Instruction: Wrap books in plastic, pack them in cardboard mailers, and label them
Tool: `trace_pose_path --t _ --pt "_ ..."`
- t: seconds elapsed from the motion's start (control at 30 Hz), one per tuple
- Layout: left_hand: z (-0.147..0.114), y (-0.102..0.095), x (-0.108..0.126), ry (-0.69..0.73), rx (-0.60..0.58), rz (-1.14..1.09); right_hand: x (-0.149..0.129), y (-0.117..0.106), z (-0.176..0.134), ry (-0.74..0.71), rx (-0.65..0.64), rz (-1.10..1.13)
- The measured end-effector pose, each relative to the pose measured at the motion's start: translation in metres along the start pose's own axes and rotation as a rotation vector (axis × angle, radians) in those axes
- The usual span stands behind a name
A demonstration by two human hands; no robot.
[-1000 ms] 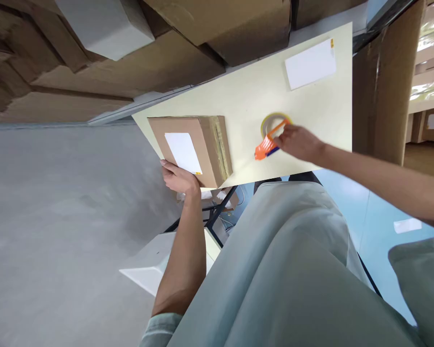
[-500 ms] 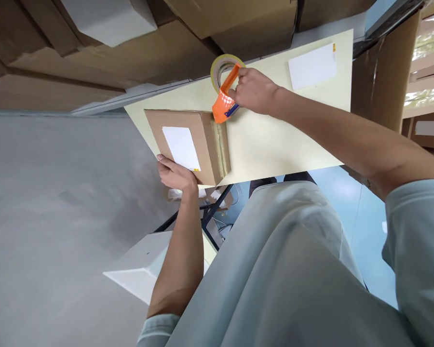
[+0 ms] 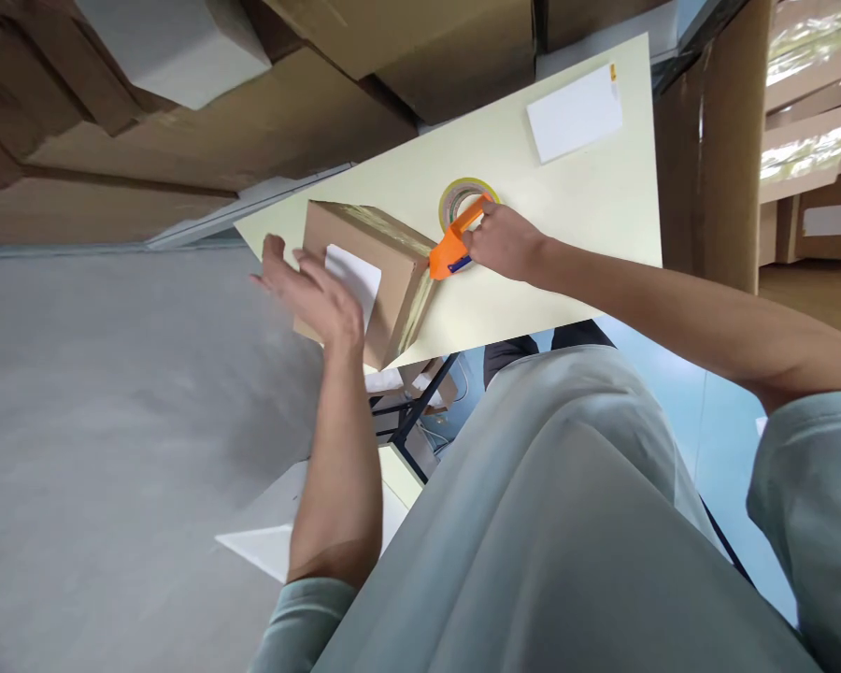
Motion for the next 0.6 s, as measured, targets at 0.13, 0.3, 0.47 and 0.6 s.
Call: trace_pose_path --t 0.13,0.3,0.47,0.6 --pt "0.002 0.055 0.052 -0.127 0.040 0.028 0.001 -0.007 -0.004 -0.010 -0.041 -0.019" --pt "-0.006 0.063 0.073 -0.075 -0.031 0.080 0.004 -0.001 -0.013 -0.035 -0.034 0.027" --pt "-0.012 0.051 0.078 -0.045 -0.046 0.052 0.008 0.048 -0.070 -0.074 -0.063 0.121" --pt "-0.012 0.056 0.083 -0.023 -0.021 0.063 0.033 0.073 -0.103 0.057 0.000 0.147"
Point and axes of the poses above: each hand's wrist, its own z-axis towards the middle knuckle, its own y-axis out of the palm, x = y × z, the point moved 5 cm from there along z, towards the middle knuckle, and after that the axes turned 6 degrees about -z, right-handed, at the moved point
